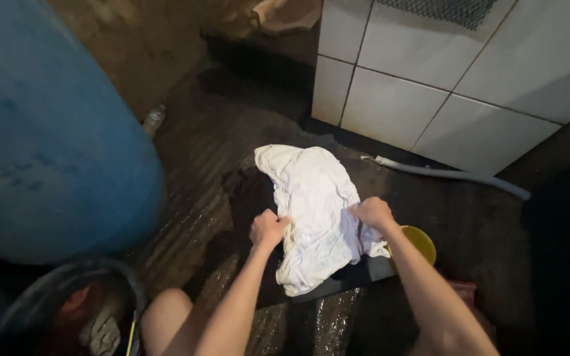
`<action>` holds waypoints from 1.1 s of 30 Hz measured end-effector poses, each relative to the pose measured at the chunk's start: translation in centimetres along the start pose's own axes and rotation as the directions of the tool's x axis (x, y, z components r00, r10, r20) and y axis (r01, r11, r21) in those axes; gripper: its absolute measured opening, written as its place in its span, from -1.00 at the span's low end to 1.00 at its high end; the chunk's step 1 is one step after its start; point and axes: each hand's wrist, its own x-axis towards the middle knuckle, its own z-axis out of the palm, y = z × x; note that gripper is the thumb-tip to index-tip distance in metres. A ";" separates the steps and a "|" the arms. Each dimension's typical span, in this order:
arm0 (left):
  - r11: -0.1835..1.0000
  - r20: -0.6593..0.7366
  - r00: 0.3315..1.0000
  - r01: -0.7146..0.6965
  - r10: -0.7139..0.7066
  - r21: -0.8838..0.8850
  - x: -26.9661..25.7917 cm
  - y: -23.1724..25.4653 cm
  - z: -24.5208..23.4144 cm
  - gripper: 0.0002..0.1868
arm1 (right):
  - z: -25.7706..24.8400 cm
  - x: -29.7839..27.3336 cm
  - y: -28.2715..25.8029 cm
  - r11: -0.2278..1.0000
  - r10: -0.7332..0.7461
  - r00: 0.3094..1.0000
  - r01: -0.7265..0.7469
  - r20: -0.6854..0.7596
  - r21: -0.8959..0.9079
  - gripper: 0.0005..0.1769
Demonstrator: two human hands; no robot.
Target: Hand-washing a white shirt using a brush and soap on a washboard.
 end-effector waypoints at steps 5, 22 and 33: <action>0.888 -0.123 0.990 0.006 -0.070 -0.459 4.8 -3.6 7.1 -0.71 | 0.4 -0.1 1.2 0.954 0.020 0.998 0.000 -0.061 0.300 -0.62; 0.868 -0.183 0.945 0.156 -0.269 -0.471 -2.7 -0.5 5.2 -0.34 | 0.5 -0.4 3.3 0.987 -0.007 0.998 0.018 -0.069 0.162 -0.49; 0.929 -0.057 0.976 0.179 -0.208 -0.323 -2.7 -4.8 8.4 -0.09 | 3.3 -2.4 7.6 0.937 0.077 0.996 -0.089 0.050 0.338 -0.36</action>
